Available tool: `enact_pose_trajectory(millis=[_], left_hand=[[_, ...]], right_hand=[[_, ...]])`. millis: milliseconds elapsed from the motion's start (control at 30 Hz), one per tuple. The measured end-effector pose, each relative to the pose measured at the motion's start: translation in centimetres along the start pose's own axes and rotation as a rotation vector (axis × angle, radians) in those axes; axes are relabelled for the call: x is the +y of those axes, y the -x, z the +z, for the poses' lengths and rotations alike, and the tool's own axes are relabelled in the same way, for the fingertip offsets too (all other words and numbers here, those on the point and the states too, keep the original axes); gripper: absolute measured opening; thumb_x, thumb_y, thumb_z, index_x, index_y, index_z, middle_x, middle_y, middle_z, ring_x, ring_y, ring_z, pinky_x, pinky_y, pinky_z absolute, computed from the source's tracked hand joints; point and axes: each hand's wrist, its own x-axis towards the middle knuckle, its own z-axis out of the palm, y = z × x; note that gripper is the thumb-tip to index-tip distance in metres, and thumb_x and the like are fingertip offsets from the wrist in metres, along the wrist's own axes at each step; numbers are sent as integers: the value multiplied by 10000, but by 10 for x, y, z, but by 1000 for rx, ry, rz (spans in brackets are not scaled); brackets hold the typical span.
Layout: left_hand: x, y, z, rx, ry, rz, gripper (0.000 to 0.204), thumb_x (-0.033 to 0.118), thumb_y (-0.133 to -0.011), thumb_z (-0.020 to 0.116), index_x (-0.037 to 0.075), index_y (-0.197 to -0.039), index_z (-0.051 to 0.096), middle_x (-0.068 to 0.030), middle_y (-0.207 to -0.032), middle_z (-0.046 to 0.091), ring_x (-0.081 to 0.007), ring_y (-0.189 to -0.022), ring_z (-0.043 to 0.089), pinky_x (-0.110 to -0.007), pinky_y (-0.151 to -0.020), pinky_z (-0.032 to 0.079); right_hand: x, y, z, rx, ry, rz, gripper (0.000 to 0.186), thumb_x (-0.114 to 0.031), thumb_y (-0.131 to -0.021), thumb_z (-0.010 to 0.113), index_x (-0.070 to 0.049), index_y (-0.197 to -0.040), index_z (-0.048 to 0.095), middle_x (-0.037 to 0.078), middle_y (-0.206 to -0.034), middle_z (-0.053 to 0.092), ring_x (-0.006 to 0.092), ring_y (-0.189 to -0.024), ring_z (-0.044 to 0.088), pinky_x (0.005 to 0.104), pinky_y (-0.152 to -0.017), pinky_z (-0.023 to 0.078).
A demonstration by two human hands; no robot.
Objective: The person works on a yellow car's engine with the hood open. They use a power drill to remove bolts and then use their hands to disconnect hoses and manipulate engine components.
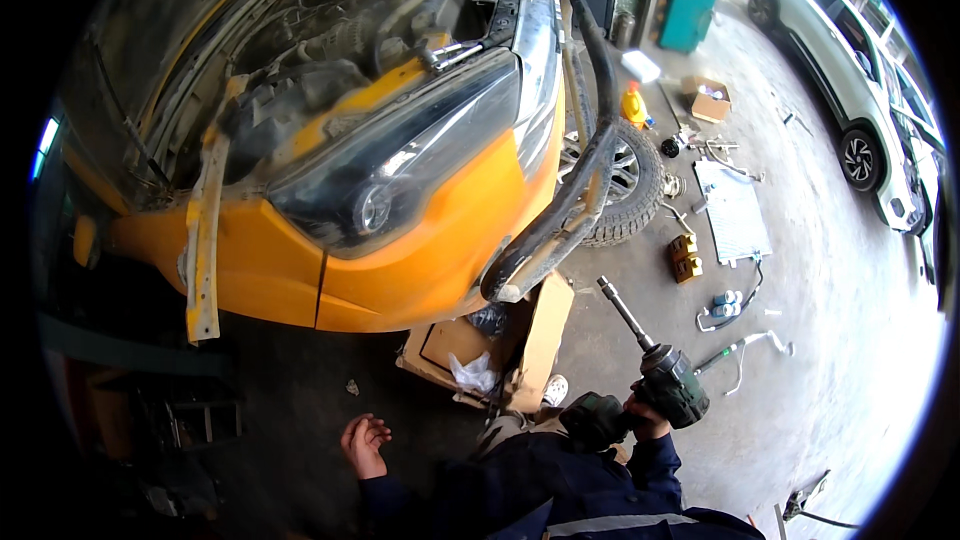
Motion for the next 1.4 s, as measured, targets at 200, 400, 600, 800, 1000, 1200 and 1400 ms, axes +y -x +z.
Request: enact_pose_trajectory(millis=[200,400,600,800,1000,1200,1400], left_hand=[[-25,-11,27,-47,9,-31,144,122,-990,606,7,-1019,688,-119,-822,720,-209,-648,695,-320,-563,559],[-5,-28,38,-181,-96,33,143,79,-1002,594,-10,-1033,702,-134,-860,733,-191,-683,706,-305,-589,565],[197,-10,48,-957,-350,247,194,37,-957,658,-64,-1115,707,-166,-964,744,-252,-901,734,-357,-816,580],[399,-52,-19,-1299,-424,1200,335,101,-751,869,-23,-1042,759,-197,-935,757,-356,-907,747,-468,-784,624],[422,-121,-14,-753,-1318,1532,465,535,-792,821,184,-1096,791,-120,-1310,677,-381,-1369,511,-616,-1146,301],[459,-169,-35,-990,-1240,1572,422,495,-854,781,128,-1060,769,-110,-1295,687,-355,-1326,564,-636,-1131,324],[463,-233,-30,-430,-871,1595,315,304,-873,787,15,-995,763,-160,-1128,717,-363,-1179,641,-566,-1043,460]], right_hand=[[-7,-8,-16,5,-48,-25,553,-90,-613,743,31,-1135,609,66,-744,592,215,-656,605,334,-609,504],[14,3,0,39,-50,6,509,-57,-651,736,11,-1142,619,64,-786,604,209,-663,604,343,-618,526],[15,10,86,182,-164,14,543,-10,-670,695,12,-1201,586,74,-902,609,197,-667,585,320,-586,514],[73,-66,67,-178,-240,-471,484,-49,-880,701,-20,-1346,574,110,-1178,659,220,-1107,626,315,-911,556],[-77,-54,264,-39,204,-656,503,-54,-843,743,-18,-1321,593,116,-1183,670,235,-1107,637,331,-936,547],[-205,-82,465,-170,796,-1017,523,-60,-805,785,-16,-1297,612,122,-1188,682,251,-1107,647,347,-961,538],[-281,-139,674,-447,1203,-1510,544,-66,-768,827,-15,-1272,630,128,-1192,694,267,-1107,657,363,-987,529]])
